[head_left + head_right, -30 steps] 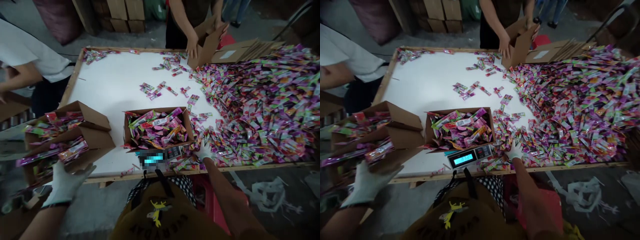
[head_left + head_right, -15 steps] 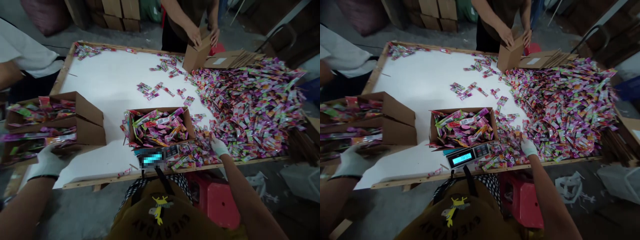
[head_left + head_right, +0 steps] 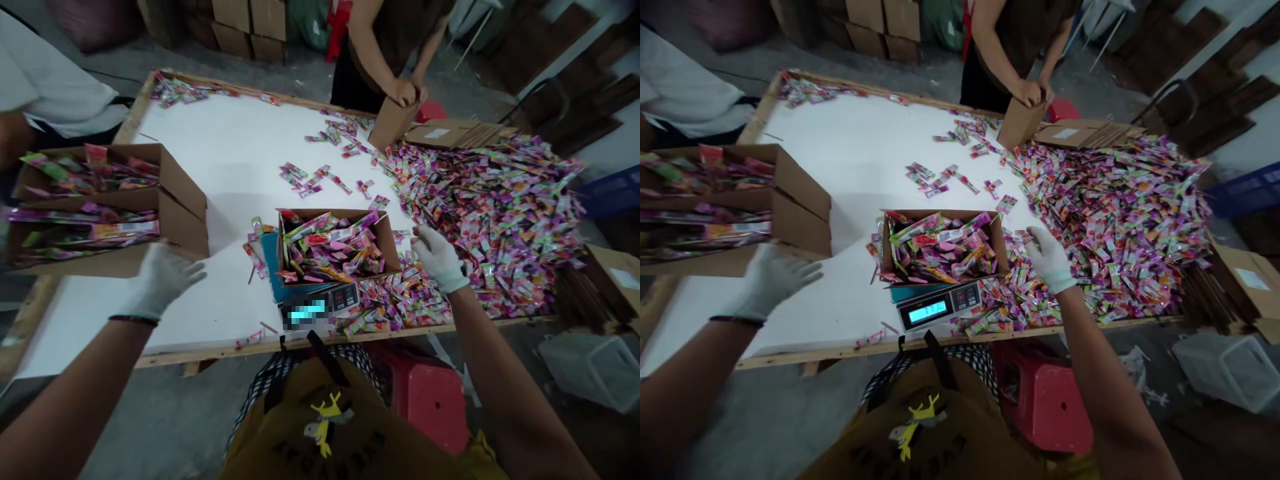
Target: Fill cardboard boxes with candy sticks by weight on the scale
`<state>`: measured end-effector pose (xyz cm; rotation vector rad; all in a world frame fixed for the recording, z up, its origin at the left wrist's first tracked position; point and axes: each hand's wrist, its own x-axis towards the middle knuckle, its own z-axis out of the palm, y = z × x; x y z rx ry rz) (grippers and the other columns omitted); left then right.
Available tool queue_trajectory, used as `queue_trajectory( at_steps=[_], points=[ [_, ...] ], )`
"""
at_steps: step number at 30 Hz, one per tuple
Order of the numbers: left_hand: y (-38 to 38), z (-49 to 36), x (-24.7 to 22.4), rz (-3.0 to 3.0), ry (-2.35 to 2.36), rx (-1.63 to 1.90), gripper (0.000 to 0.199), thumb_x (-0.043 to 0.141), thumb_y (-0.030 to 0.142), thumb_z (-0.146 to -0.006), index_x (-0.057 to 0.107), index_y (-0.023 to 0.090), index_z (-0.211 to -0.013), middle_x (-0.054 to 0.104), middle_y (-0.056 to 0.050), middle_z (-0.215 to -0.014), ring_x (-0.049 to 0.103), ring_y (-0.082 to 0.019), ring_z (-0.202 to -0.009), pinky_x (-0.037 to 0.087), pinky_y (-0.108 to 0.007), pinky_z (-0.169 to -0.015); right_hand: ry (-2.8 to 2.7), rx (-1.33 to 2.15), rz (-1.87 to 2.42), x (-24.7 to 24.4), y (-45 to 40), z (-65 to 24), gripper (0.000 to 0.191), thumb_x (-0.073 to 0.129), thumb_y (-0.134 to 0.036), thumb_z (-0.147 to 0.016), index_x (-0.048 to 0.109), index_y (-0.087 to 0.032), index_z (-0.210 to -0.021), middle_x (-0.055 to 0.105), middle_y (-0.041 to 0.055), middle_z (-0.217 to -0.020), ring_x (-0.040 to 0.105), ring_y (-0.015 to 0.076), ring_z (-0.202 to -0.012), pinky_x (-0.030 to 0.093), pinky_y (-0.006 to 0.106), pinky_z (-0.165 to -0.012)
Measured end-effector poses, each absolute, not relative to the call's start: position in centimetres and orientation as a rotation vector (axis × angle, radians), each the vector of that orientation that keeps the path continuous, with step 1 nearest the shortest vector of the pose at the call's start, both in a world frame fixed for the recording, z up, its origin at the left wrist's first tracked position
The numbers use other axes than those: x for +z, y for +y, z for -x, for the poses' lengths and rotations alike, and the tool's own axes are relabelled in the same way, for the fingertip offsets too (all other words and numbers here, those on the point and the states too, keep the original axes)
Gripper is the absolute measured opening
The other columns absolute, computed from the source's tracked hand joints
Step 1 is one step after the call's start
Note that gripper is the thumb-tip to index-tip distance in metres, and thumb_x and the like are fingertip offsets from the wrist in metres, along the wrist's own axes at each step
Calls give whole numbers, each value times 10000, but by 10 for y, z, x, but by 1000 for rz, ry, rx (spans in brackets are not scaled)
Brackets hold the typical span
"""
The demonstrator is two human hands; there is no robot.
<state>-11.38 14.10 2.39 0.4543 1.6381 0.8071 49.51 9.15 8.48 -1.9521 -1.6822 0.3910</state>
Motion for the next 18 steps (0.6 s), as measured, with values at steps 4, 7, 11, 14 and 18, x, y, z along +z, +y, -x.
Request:
queue_trajectory(
  at_steps=[4,7,11,14,18],
  points=[
    [118,44,61,-671,1406,790,571,656,651,-898,576,194,-1230,642,-87,-1384,626,-237,-1155,542,-318,-914,-1750,366,1789,97,103,-457,553,495,-602,-1001,720,-170,-1262,784,157,-1176,729,309,-1124,570,504,-1030],
    [121,-3,104,-1066,1309,851,601,648,669,-901,676,139,-1181,719,-135,-1278,667,-284,-1135,534,-389,-987,-1730,309,1694,108,105,-436,516,470,-585,-1024,725,-182,-1223,786,143,-1156,742,292,-1091,585,490,-1012],
    [138,-53,145,-1623,1448,689,670,572,699,-916,677,170,-1314,751,-122,-1236,678,-330,-1152,519,-427,-1030,-1697,240,1592,120,112,-427,410,560,-509,-1010,716,-210,-1243,775,125,-1183,745,268,-1078,600,442,-988],
    [146,-75,147,-1849,1626,441,740,597,624,-900,571,123,-1444,745,-197,-1198,710,-388,-1088,544,-476,-967,-1678,219,1653,104,115,-443,428,534,-465,-1017,683,-183,-1302,754,142,-1219,713,274,-1131,574,441,-1022],
    [150,-83,133,-1859,1786,377,750,515,548,-949,465,89,-1540,723,-245,-1230,707,-428,-1122,544,-493,-961,-1837,482,2144,42,77,-460,382,411,-267,-1000,723,-160,-1192,753,138,-1087,677,272,-1067,554,430,-994]
  ],
)
